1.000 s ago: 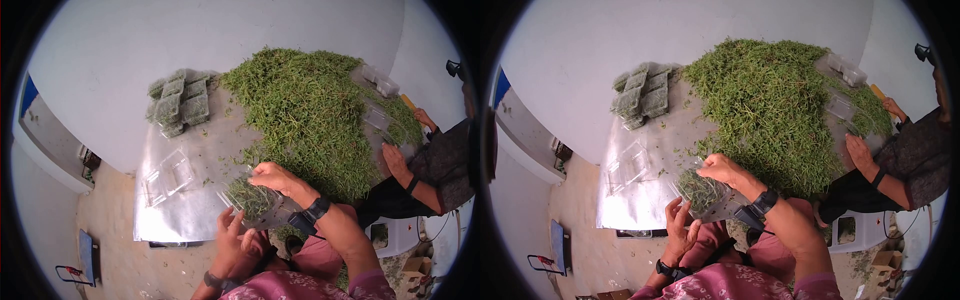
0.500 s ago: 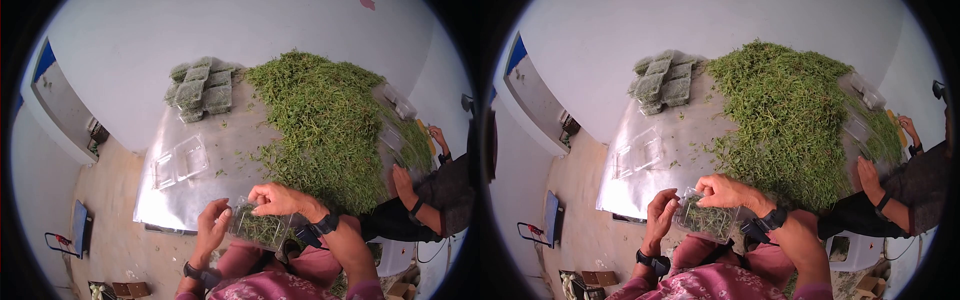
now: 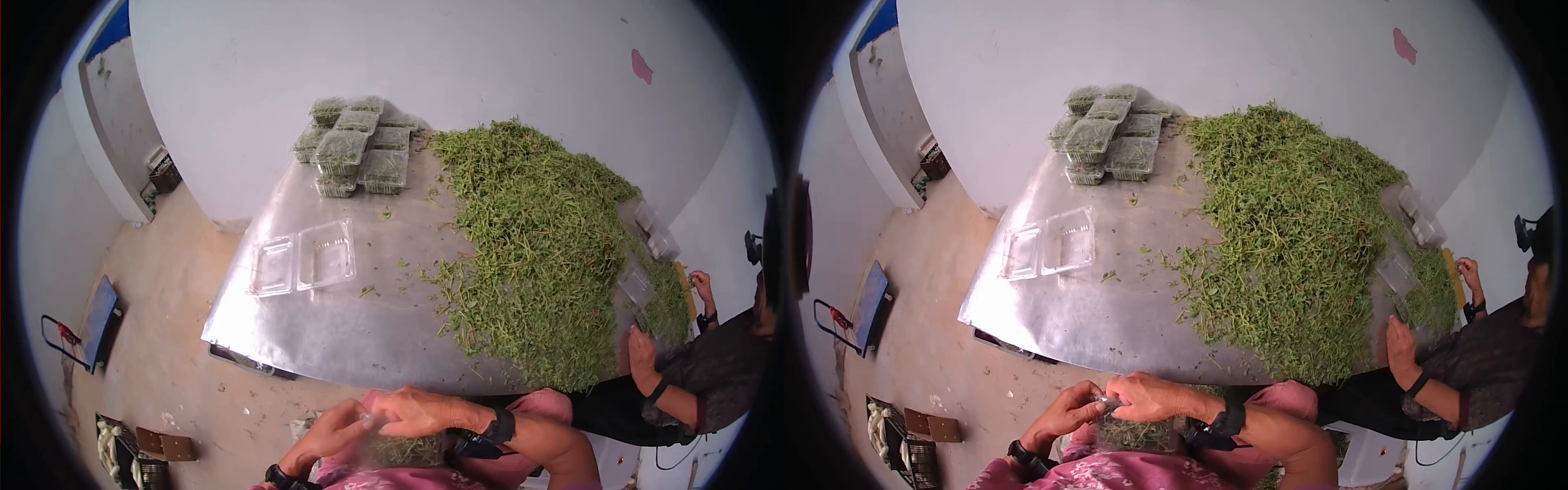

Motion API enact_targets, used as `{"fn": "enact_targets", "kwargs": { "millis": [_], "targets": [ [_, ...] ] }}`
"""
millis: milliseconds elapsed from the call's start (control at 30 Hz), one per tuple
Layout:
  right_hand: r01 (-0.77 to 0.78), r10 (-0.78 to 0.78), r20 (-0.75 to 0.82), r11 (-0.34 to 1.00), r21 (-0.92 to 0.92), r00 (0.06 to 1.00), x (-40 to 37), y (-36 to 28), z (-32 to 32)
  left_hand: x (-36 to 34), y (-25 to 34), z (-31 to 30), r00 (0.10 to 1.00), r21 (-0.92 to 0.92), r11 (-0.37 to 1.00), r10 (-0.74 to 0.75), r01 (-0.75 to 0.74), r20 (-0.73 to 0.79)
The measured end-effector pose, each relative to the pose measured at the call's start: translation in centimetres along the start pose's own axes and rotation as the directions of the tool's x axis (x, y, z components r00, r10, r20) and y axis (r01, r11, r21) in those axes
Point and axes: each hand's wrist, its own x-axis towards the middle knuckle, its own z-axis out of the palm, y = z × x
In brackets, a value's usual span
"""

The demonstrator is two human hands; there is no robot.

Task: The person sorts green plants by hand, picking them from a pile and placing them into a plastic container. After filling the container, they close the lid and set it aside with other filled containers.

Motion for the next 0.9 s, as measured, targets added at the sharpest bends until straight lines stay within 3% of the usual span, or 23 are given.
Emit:
{"fn": "enact_targets", "kwargs": {
  "millis": [167, 267, 367, 467, 567, 667, 767, 900],
  "targets": [
    [-0.045, 0.045, -0.02, 0.999, -0.001, 0.999, -0.6, -0.9, -0.2, 0.2, -0.1, 0.5, 0.998, -0.28, 0.959, 0.055, -0.047, 0.02],
    [0.042, -0.042, -0.077, 0.999, 0.001, 0.996, -1.3, 0.0, 0.2, 0.2, 0.1, 0.5, 0.993, -0.429, 0.903, 0.036, 0.017, 0.115],
    [-0.093, 0.101, -0.082, 0.992, 0.09, 0.992, -2.8, -0.5, 0.0, 0.4, 0.0, 0.4, 0.989, -0.42, 0.907, 0.051, 0.011, 0.136],
    [-0.096, 0.141, -0.206, 0.972, 0.216, 0.968, -4.1, 0.3, 0.5, 0.5, 0.3, 0.4, 0.985, -0.437, 0.899, 0.086, -0.012, 0.15],
    [-0.067, 0.085, -0.322, 0.995, 0.068, 0.943, -5.5, 1.8, 1.0, 0.4, 1.0, 0.1, 0.983, -0.428, 0.904, 0.079, -0.001, 0.164],
    [-0.149, 0.208, -0.376, 0.972, 0.181, 0.903, -7.0, 2.3, 1.8, 0.6, 0.3, 0.2, 0.983, -0.407, 0.913, 0.09, -0.018, 0.159],
    [-0.112, 0.218, -0.456, 0.962, 0.248, 0.863, -8.0, 1.7, 2.5, 0.8, 0.1, 0.3, 0.977, -0.435, 0.898, 0.149, -0.068, 0.155],
    [-0.066, 0.314, -0.401, 0.85, 0.523, 0.861, -9.0, 2.6, 3.1, 0.3, 0.8, 0.5, 0.986, -0.406, 0.912, 0.117, -0.059, 0.119]
  ]
}}
